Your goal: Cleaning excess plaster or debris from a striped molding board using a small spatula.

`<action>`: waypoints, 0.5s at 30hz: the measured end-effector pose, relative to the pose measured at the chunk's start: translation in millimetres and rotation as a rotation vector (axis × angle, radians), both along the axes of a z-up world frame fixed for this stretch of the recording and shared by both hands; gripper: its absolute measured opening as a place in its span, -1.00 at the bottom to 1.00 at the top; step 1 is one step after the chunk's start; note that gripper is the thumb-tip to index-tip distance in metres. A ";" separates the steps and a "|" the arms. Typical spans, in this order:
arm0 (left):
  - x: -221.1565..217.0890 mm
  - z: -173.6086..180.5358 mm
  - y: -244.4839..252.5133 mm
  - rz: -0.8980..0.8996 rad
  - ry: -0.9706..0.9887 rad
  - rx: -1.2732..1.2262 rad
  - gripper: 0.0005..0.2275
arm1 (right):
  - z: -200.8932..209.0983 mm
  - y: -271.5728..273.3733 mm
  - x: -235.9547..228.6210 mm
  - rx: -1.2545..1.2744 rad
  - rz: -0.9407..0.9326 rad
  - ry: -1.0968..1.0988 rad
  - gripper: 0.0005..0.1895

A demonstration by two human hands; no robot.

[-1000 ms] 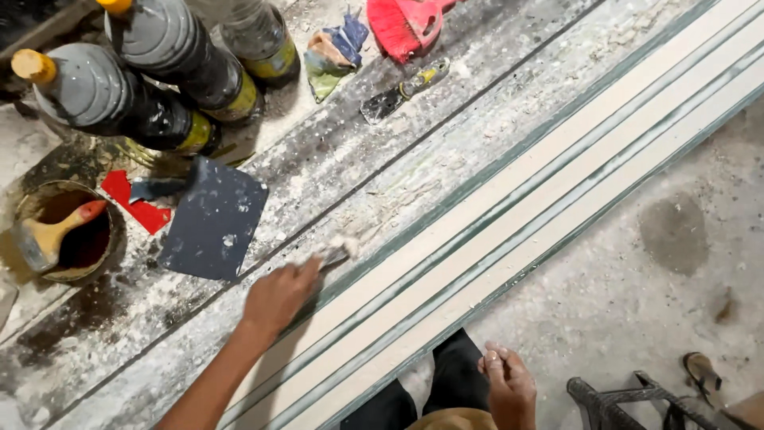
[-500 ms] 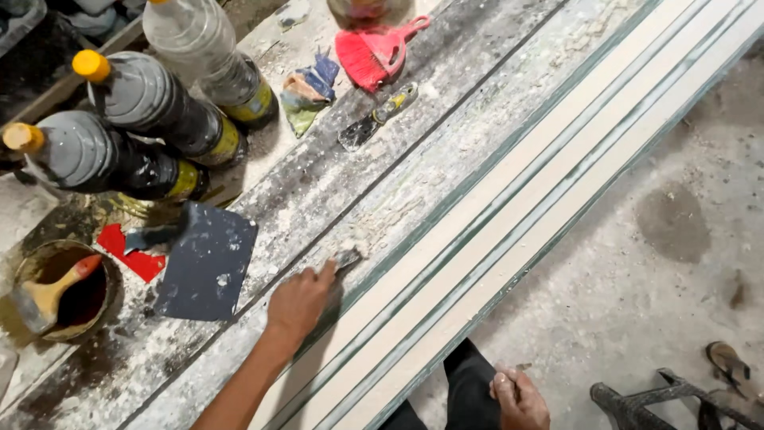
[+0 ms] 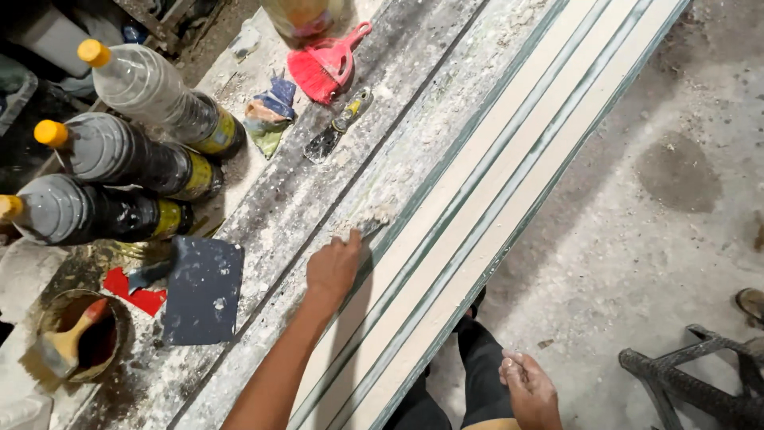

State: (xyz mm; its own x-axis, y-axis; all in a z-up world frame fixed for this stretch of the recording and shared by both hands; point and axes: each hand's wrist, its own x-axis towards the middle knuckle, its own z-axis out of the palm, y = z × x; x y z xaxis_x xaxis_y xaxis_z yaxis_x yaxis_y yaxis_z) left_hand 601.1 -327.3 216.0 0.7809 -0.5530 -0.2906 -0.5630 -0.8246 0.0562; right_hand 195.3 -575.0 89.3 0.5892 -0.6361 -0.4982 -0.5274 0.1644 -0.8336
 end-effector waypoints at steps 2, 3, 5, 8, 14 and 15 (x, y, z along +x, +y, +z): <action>2.3 10.7 -3.7 0.022 -0.009 -0.019 -0.60 | 0.7 1.6 3.3 0.060 0.010 -0.039 -0.71; 3.8 15.4 -8.6 0.045 -0.018 -0.040 -0.66 | 0.7 -1.3 5.7 0.117 0.022 -0.078 -0.70; -31.7 18.5 35.8 0.068 -0.017 -0.060 -0.62 | -5.8 -3.7 -7.5 0.159 -0.007 -0.099 -0.70; -74.1 -20.1 116.3 0.061 -0.060 -0.007 -0.54 | -25.0 -15.0 -20.6 0.157 -0.089 -0.051 -0.69; -21.5 5.0 47.1 0.123 -0.001 0.114 -0.59 | -38.0 -31.7 -25.4 0.034 -0.121 -0.008 -0.70; -2.8 9.8 22.0 0.105 0.011 0.123 -0.62 | -29.3 -35.2 -17.6 0.013 -0.079 -0.016 -0.69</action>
State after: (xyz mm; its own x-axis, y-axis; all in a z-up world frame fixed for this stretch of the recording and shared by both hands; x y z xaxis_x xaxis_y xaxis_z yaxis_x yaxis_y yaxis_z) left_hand 598.2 -305.3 225.8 0.8288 -0.4282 -0.3602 -0.4734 -0.8798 -0.0434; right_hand 177.8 -610.1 59.9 0.5449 -0.6746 -0.4980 -0.4992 0.2162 -0.8391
